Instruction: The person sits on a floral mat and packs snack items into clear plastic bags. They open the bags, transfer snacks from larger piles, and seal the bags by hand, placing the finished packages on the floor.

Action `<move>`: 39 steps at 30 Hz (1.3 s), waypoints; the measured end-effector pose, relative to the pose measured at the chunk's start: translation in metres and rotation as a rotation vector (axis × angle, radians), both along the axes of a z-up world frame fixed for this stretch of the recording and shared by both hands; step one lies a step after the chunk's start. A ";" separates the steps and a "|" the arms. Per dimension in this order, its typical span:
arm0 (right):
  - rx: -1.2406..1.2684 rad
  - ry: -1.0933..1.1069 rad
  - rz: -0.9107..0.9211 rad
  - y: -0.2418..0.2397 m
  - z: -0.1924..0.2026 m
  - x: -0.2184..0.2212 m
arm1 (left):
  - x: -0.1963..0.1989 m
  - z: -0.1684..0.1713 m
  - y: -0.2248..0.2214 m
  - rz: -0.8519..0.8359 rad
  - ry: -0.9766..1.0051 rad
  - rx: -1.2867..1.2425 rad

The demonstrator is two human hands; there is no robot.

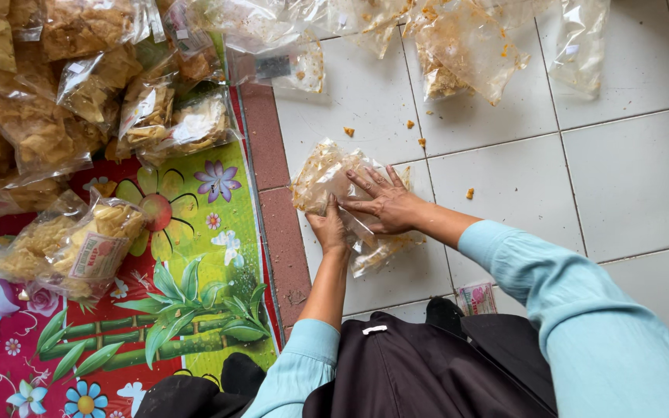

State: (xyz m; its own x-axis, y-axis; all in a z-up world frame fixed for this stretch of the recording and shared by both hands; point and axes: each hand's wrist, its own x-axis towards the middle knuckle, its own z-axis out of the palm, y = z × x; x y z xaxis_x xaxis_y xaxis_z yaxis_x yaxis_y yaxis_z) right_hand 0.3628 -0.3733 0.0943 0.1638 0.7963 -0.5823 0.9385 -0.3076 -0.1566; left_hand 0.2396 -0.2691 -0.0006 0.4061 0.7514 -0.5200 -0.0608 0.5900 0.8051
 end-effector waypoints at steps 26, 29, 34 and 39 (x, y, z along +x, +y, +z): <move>0.043 -0.771 -0.398 -0.178 -0.045 0.194 | 0.007 -0.010 0.005 0.023 0.080 0.041; -0.036 -0.752 -0.533 -0.169 -0.053 0.215 | 0.006 -0.008 0.005 0.027 0.057 0.008; -0.016 -0.864 -0.551 -0.152 -0.088 0.241 | 0.000 -0.003 0.008 0.034 0.037 -0.006; 0.055 -0.739 -0.617 -0.166 -0.118 0.255 | -0.004 0.000 0.006 0.027 0.012 -0.010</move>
